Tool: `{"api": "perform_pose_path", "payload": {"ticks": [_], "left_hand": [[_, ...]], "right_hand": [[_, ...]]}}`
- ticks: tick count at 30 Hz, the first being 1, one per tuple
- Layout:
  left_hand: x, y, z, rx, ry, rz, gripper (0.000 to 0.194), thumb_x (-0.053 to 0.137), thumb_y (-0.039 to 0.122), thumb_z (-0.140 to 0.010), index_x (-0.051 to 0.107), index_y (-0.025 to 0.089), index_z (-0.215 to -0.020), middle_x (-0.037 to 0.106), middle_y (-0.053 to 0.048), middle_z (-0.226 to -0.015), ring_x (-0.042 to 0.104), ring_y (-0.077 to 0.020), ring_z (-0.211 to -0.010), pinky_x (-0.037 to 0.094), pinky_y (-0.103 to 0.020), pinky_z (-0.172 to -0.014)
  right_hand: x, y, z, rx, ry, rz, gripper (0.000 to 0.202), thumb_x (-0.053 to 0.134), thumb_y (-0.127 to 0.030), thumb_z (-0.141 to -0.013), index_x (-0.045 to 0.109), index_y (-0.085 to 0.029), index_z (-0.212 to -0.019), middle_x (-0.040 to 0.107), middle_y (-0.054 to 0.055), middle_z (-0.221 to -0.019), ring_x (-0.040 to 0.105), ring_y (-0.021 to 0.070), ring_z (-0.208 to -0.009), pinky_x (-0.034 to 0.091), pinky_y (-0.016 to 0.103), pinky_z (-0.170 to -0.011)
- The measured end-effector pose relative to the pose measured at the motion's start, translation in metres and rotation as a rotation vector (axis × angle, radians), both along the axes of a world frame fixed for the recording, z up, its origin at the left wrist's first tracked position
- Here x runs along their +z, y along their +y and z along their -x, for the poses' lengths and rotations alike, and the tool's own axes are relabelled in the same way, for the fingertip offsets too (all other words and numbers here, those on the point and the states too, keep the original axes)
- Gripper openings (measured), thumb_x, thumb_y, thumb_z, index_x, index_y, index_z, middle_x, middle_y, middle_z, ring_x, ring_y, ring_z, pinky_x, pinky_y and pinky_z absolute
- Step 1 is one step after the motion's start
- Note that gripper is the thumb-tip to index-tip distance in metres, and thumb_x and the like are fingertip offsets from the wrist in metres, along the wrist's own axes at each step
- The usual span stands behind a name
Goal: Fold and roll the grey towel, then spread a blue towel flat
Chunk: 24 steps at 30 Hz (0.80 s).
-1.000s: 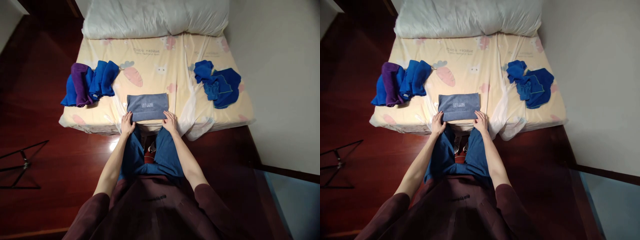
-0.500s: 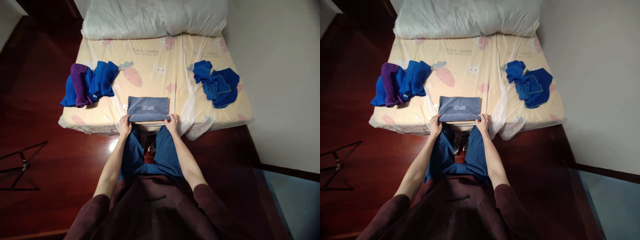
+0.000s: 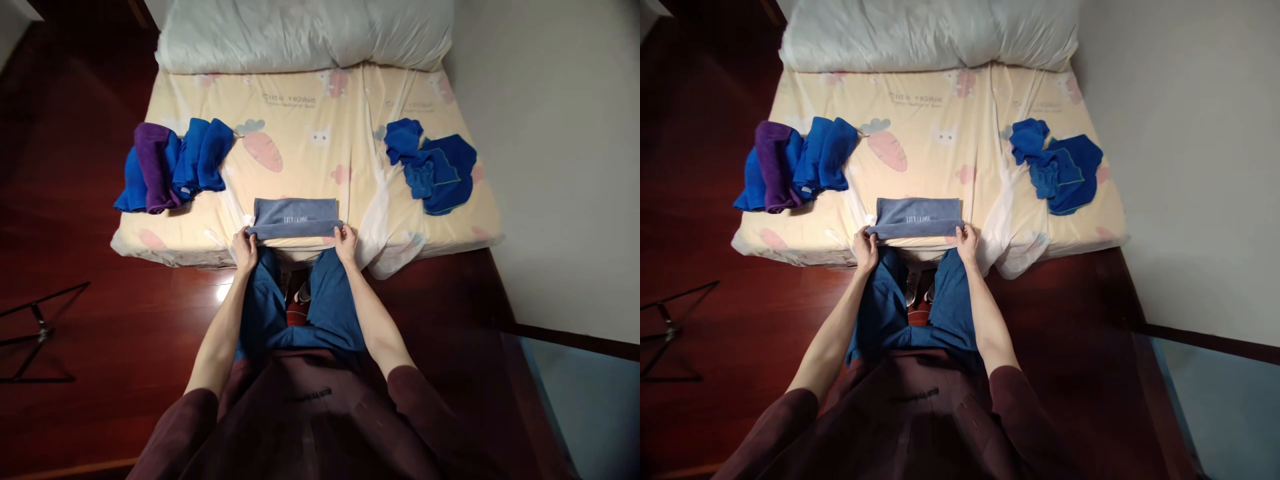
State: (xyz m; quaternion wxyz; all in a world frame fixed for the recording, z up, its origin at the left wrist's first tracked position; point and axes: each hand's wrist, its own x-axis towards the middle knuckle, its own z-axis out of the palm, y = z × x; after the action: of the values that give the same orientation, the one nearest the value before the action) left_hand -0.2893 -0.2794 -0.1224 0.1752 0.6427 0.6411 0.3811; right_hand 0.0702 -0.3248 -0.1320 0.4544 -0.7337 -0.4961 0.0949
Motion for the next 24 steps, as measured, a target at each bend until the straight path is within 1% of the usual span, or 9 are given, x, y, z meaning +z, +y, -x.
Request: {"api": "perform_pose_path", "payload": {"ticks": [4,7,12,15,16,18,20,22,24], "left_hand": [[0.0,-0.002,-0.001,0.038,-0.022,-0.023,0.043,0.045,0.047,-0.106,0.058,0.016,-0.134,0.068,-0.01,-0.099,0.067,-0.0259,-0.098,0.053,-0.042,-0.099],[0.002,-0.002,-0.002,0.044,-0.01,-0.028,0.04,0.045,0.047,-0.106,0.059,0.018,-0.129,0.066,-0.008,-0.092,0.067,-0.0255,-0.094,0.053,-0.042,-0.096],[0.005,-0.002,-0.003,0.044,0.042,-0.033,0.033,0.047,0.044,-0.105,0.063,0.021,-0.121,0.063,-0.008,-0.085,0.064,-0.0292,-0.094,0.051,-0.044,-0.094],[0.006,-0.002,-0.002,0.054,0.053,-0.003,0.031,0.05,0.044,-0.104,0.064,0.021,-0.12,0.062,-0.008,-0.083,0.063,-0.0314,-0.097,0.05,-0.047,-0.097],[0.007,-0.002,-0.001,0.062,0.052,-0.001,0.031,0.051,0.044,-0.104,0.065,0.021,-0.119,0.062,-0.009,-0.086,0.062,-0.0318,-0.1,0.05,-0.048,-0.099],[0.008,-0.004,-0.001,0.073,0.059,-0.027,0.029,0.052,0.043,-0.104,0.065,0.021,-0.119,0.064,-0.012,-0.098,0.062,-0.0324,-0.109,0.048,-0.05,-0.106],[0.012,-0.008,-0.002,0.046,0.086,-0.079,0.027,0.052,0.04,-0.105,0.066,0.022,-0.119,0.065,-0.016,-0.116,0.061,-0.032,-0.12,0.045,-0.051,-0.111],[0.016,-0.01,-0.004,-0.055,0.118,-0.124,0.028,0.05,0.038,-0.106,0.067,0.024,-0.122,0.065,-0.016,-0.131,0.059,-0.0301,-0.13,0.044,-0.049,-0.116],[0.021,-0.012,-0.007,-0.211,0.141,-0.135,0.031,0.051,0.039,-0.106,0.068,0.025,-0.128,0.065,-0.014,-0.142,0.056,-0.0286,-0.14,0.041,-0.049,-0.121]], "right_hand": [[-0.001,0.002,0.003,-0.08,0.084,-0.006,0.047,0.059,-0.063,-0.094,0.07,-0.017,-0.095,0.07,0.006,-0.079,0.06,0.0181,-0.066,0.057,0.033,-0.073],[0.001,0.002,0.005,-0.096,0.093,-0.015,0.044,0.06,-0.063,-0.093,0.067,-0.019,-0.094,0.068,0.003,-0.073,0.057,0.0168,-0.062,0.055,0.031,-0.071],[0.0,0.003,0.005,-0.097,0.056,-0.012,0.037,0.06,-0.057,-0.095,0.064,-0.021,-0.093,0.068,0.003,-0.074,0.06,0.0175,-0.063,0.055,0.031,-0.072],[-0.001,0.004,0.004,-0.104,0.004,-0.012,0.033,0.059,-0.055,-0.096,0.064,-0.022,-0.092,0.069,0.004,-0.076,0.064,0.0206,-0.072,0.058,0.034,-0.079],[-0.001,0.003,0.004,-0.103,-0.023,-0.019,0.032,0.059,-0.054,-0.097,0.065,-0.022,-0.092,0.069,0.005,-0.077,0.066,0.0222,-0.078,0.058,0.036,-0.082],[0.002,0.002,0.004,-0.096,-0.098,-0.052,0.031,0.057,-0.051,-0.099,0.066,-0.022,-0.094,0.071,0.009,-0.083,0.068,0.0258,-0.091,0.058,0.04,-0.089],[0.007,-0.002,0.006,-0.078,-0.183,-0.095,0.03,0.054,-0.046,-0.102,0.069,-0.02,-0.1,0.074,0.013,-0.097,0.068,0.0284,-0.103,0.057,0.045,-0.098],[0.014,-0.006,0.009,-0.035,-0.253,-0.119,0.032,0.049,-0.041,-0.104,0.072,-0.019,-0.108,0.075,0.016,-0.114,0.067,0.0292,-0.113,0.053,0.048,-0.105],[0.021,-0.01,0.013,0.053,-0.295,-0.104,0.033,0.047,-0.037,-0.105,0.074,-0.02,-0.116,0.074,0.015,-0.126,0.066,0.0294,-0.121,0.05,0.05,-0.11]]}}
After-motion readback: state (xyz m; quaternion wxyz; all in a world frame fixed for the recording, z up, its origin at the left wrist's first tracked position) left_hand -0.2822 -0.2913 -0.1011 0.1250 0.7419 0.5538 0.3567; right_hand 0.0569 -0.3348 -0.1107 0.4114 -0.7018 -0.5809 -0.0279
